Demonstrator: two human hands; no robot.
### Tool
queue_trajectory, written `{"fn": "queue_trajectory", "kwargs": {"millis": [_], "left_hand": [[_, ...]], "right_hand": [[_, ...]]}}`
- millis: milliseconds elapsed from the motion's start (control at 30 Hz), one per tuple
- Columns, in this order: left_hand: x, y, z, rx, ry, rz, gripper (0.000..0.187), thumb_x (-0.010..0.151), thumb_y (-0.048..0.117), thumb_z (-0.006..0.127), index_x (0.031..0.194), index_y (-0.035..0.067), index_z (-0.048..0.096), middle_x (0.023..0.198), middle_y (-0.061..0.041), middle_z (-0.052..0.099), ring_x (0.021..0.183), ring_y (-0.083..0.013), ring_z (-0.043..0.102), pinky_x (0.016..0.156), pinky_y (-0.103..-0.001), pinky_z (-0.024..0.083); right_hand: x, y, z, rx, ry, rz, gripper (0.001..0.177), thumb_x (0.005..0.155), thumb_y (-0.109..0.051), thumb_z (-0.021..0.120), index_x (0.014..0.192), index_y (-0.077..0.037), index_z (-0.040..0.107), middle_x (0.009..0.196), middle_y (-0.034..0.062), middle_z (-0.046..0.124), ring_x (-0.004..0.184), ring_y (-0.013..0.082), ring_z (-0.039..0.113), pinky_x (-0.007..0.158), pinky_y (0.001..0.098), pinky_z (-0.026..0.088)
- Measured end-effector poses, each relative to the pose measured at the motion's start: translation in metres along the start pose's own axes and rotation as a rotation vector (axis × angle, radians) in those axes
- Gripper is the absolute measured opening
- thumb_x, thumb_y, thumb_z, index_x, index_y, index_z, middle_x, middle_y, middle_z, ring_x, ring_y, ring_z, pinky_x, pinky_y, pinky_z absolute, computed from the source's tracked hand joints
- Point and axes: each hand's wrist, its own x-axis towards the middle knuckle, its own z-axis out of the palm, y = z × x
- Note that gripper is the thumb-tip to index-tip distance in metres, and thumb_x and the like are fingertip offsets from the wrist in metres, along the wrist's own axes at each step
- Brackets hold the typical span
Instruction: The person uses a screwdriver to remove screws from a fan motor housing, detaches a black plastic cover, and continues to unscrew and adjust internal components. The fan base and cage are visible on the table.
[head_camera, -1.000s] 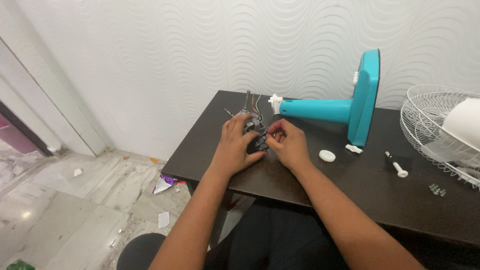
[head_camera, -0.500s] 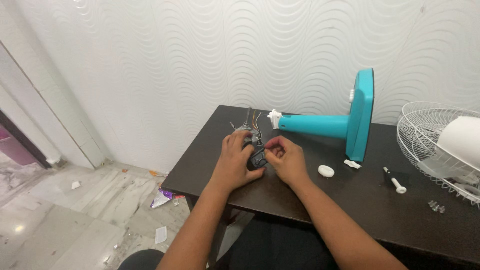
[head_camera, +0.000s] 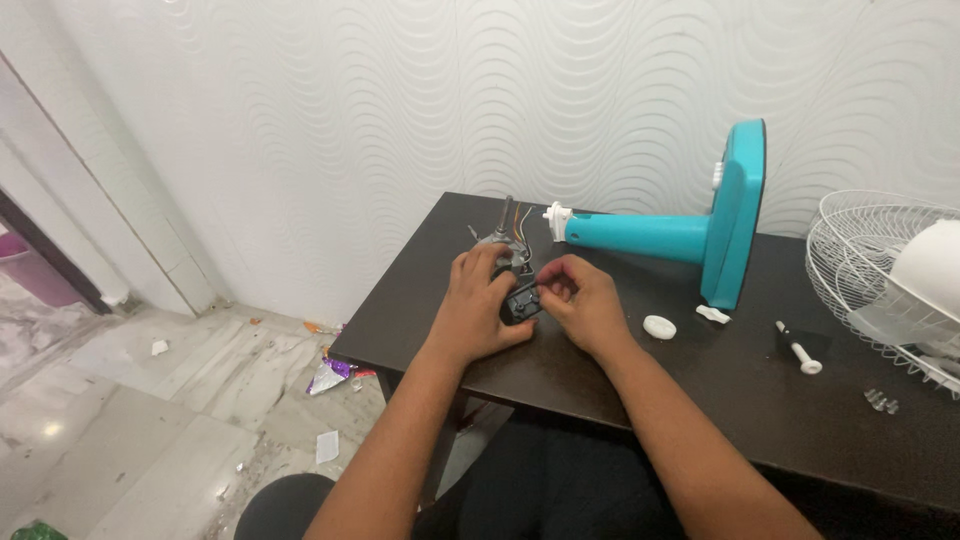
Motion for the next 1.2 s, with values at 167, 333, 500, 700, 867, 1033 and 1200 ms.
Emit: {"fn": "queue_trajectory", "kwargs": {"millis": [167, 333, 500, 700, 867, 1033, 1200], "left_hand": [[-0.001, -0.001, -0.001, 0.001, -0.018, -0.001, 0.052, 0.06, 0.032, 0.087, 0.097, 0.002, 0.067, 0.136, -0.019, 0.051, 0.136, -0.0381, 0.044, 0.112, -0.054, 0.034], [0.0, -0.002, 0.0, 0.007, -0.019, 0.001, 0.051, 0.06, 0.032, 0.087, 0.097, 0.003, 0.067, 0.137, -0.018, 0.052, 0.136, -0.0373, 0.045, 0.112, -0.054, 0.035], [-0.001, -0.002, 0.0, 0.019, -0.042, 0.002, 0.054, 0.06, 0.032, 0.088, 0.1, 0.002, 0.067, 0.136, -0.02, 0.052, 0.135, -0.0395, 0.044, 0.11, -0.055, 0.034], [0.002, 0.0, -0.001, 0.011, -0.031, 0.013, 0.054, 0.06, 0.031, 0.088, 0.1, 0.002, 0.067, 0.135, -0.021, 0.052, 0.133, -0.0391, 0.047, 0.109, -0.055, 0.036], [0.001, 0.001, -0.002, 0.026, -0.036, -0.003, 0.056, 0.058, 0.031, 0.089, 0.102, 0.003, 0.069, 0.136, -0.021, 0.052, 0.133, -0.0406, 0.045, 0.109, -0.054, 0.036], [0.001, -0.001, 0.0, 0.035, -0.033, -0.003, 0.055, 0.057, 0.031, 0.09, 0.101, 0.003, 0.069, 0.136, -0.02, 0.052, 0.135, -0.0394, 0.045, 0.11, -0.054, 0.035], [-0.001, 0.0, 0.002, 0.013, -0.022, -0.041, 0.053, 0.058, 0.031, 0.089, 0.1, 0.003, 0.07, 0.137, -0.019, 0.053, 0.135, -0.04, 0.044, 0.111, -0.054, 0.036]], "right_hand": [[0.0, -0.003, 0.0, -0.003, -0.002, 0.064, 0.014, 0.083, -0.006, 0.074, 0.097, -0.004, 0.07, 0.074, -0.0018, 0.063, 0.063, 0.0048, 0.053, 0.058, 0.0224, 0.046], [-0.001, -0.006, 0.003, -0.002, 0.028, 0.107, 0.014, 0.084, -0.008, 0.072, 0.097, -0.004, 0.07, 0.072, -0.0016, 0.062, 0.063, 0.0044, 0.053, 0.059, 0.0227, 0.046], [-0.001, -0.001, 0.003, -0.051, 0.031, 0.114, 0.019, 0.082, -0.007, 0.076, 0.1, -0.004, 0.07, 0.076, -0.002, 0.066, 0.065, 0.0037, 0.058, 0.062, 0.0215, 0.05], [0.002, 0.016, 0.004, 0.195, -0.015, 0.11, 0.017, 0.084, -0.003, 0.076, 0.099, -0.002, 0.069, 0.086, -0.0014, 0.067, 0.069, 0.0025, 0.058, 0.063, 0.0209, 0.05], [0.005, 0.022, 0.005, 0.184, -0.018, 0.079, 0.019, 0.083, -0.006, 0.077, 0.099, -0.002, 0.068, 0.087, 0.0005, 0.07, 0.071, 0.0039, 0.061, 0.065, 0.0232, 0.052], [0.006, 0.02, 0.0, 0.006, -0.03, 0.21, 0.018, 0.084, -0.017, 0.079, 0.094, -0.002, 0.074, 0.074, 0.0041, 0.071, 0.065, 0.0082, 0.061, 0.062, 0.027, 0.05], [0.003, 0.014, 0.0, -0.016, 0.004, 0.164, 0.019, 0.082, -0.02, 0.081, 0.092, -0.004, 0.078, 0.076, 0.0048, 0.074, 0.067, 0.0081, 0.064, 0.063, 0.0261, 0.052]]}}
